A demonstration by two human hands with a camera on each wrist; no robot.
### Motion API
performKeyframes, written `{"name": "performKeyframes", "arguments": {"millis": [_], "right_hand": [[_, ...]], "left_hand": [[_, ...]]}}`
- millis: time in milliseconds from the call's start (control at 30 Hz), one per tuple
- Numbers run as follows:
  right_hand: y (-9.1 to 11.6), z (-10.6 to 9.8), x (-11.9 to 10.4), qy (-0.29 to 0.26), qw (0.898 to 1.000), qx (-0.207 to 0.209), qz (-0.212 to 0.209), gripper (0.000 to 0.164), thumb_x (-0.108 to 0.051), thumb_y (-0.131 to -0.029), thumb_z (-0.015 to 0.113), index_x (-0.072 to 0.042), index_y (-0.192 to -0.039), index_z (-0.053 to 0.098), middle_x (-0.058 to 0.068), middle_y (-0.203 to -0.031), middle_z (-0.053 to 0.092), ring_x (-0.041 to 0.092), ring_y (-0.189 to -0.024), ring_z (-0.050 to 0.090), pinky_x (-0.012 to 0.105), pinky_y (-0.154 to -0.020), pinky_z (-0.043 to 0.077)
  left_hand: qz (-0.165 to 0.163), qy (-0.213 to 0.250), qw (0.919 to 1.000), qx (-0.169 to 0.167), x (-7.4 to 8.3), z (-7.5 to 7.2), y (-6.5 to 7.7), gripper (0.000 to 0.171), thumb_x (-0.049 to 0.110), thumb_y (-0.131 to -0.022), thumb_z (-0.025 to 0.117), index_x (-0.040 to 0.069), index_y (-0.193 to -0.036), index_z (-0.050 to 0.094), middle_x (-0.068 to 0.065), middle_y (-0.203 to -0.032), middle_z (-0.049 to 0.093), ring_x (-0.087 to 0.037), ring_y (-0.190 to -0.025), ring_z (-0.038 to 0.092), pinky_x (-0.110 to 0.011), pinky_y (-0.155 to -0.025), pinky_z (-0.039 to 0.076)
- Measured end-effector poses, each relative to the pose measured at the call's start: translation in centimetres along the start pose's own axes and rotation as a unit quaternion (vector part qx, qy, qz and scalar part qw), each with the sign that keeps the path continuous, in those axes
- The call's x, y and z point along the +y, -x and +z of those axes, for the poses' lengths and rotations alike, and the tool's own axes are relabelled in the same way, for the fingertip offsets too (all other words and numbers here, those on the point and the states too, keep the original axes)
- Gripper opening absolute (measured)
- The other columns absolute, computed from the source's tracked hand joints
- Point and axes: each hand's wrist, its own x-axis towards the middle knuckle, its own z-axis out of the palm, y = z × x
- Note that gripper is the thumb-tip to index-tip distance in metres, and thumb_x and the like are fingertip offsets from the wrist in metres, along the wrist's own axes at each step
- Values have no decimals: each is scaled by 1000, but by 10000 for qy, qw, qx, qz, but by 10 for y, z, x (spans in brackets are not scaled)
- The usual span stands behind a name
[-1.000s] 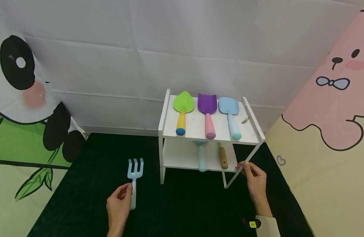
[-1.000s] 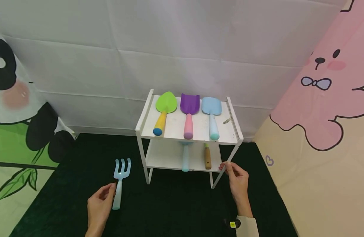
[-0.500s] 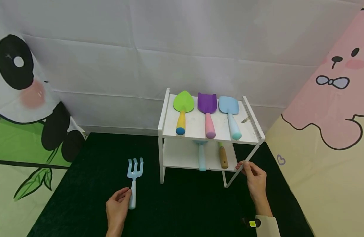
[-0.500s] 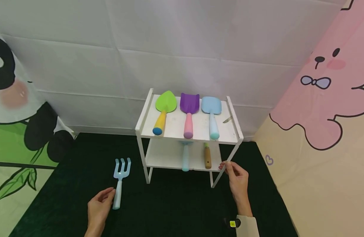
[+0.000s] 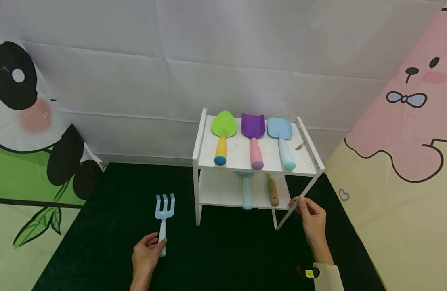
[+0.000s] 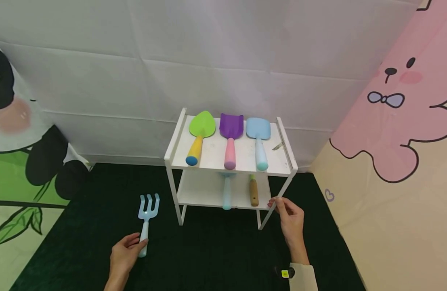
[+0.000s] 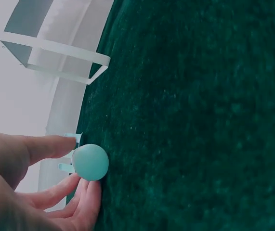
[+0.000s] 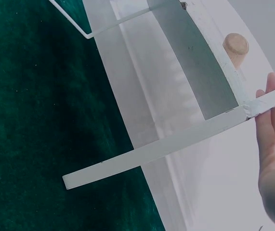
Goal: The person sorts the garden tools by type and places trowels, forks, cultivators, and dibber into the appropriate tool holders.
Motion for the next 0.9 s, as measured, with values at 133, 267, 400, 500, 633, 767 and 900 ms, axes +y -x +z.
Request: {"name": "performKeyframes", "arguments": {"millis": [133, 267, 400, 500, 633, 767, 900], "right_hand": [[0, 1, 0, 62, 9999, 61, 50, 26, -2, -108, 49, 18, -106, 65, -1, -98, 75, 11, -91, 73, 22, -89, 57], [1, 1, -1, 136, 9998, 77, 92, 26, -3, -108, 49, 18, -106, 65, -2, -98, 76, 11, -90, 74, 21, -89, 57], [0, 2, -1, 142, 9998, 63, 92, 26, -3, -108, 49, 17, -106, 65, -2, -98, 75, 11, -91, 73, 21, -89, 57], [0, 2, -1, 101, 9999, 73, 101, 26, -3, -108, 49, 18, -106, 65, -1, -98, 75, 12, -91, 74, 21, -89, 57], [1, 2, 0, 59, 9999, 47, 103, 26, -3, -108, 49, 18, -106, 65, -1, -98, 75, 12, -91, 74, 22, -89, 57], [0, 1, 0, 35, 10000, 0, 50, 26, -3, -108, 49, 18, -107, 65, -1, -98, 75, 12, -92, 73, 22, -90, 57], [0, 1, 0, 14, 10000, -58, 28, 26, -3, -108, 49, 17, -107, 65, -2, -99, 75, 11, -93, 73, 22, -91, 56]], "left_hand": [[14, -343, 9992, -209, 1, -3, -2, 52, 8, -91, 72, -8, -136, 53, -33, -128, 56, -44, -110, 60, -55, -89, 54], [-62, -500, 9975, -495, 3, -6, -2, 50, 7, -91, 72, -10, -134, 54, -33, -125, 58, -45, -109, 60, -55, -87, 54], [-146, -472, 9964, -684, 3, -11, -3, 48, 9, -90, 74, -9, -131, 57, -31, -119, 62, -45, -108, 61, -55, -86, 54], [-232, -322, 9958, -829, 2, -13, -3, 50, 10, -89, 75, -8, -131, 56, -30, -118, 63, -44, -107, 61, -55, -86, 54], [-517, 11, 9922, -1133, 1, -16, -4, 58, 14, -89, 76, -7, -137, 51, -31, -122, 62, -43, -107, 61, -52, -85, 55], [-725, 288, 9840, -1601, -1, -19, -3, 68, 19, -91, 76, -8, -144, 43, -32, -128, 59, -44, -113, 60, -51, -89, 56], [-767, 542, 9780, -1865, -4, -19, 0, 75, 22, -91, 77, -10, -147, 39, -33, -133, 55, -46, -118, 58, -53, -92, 56]]}}
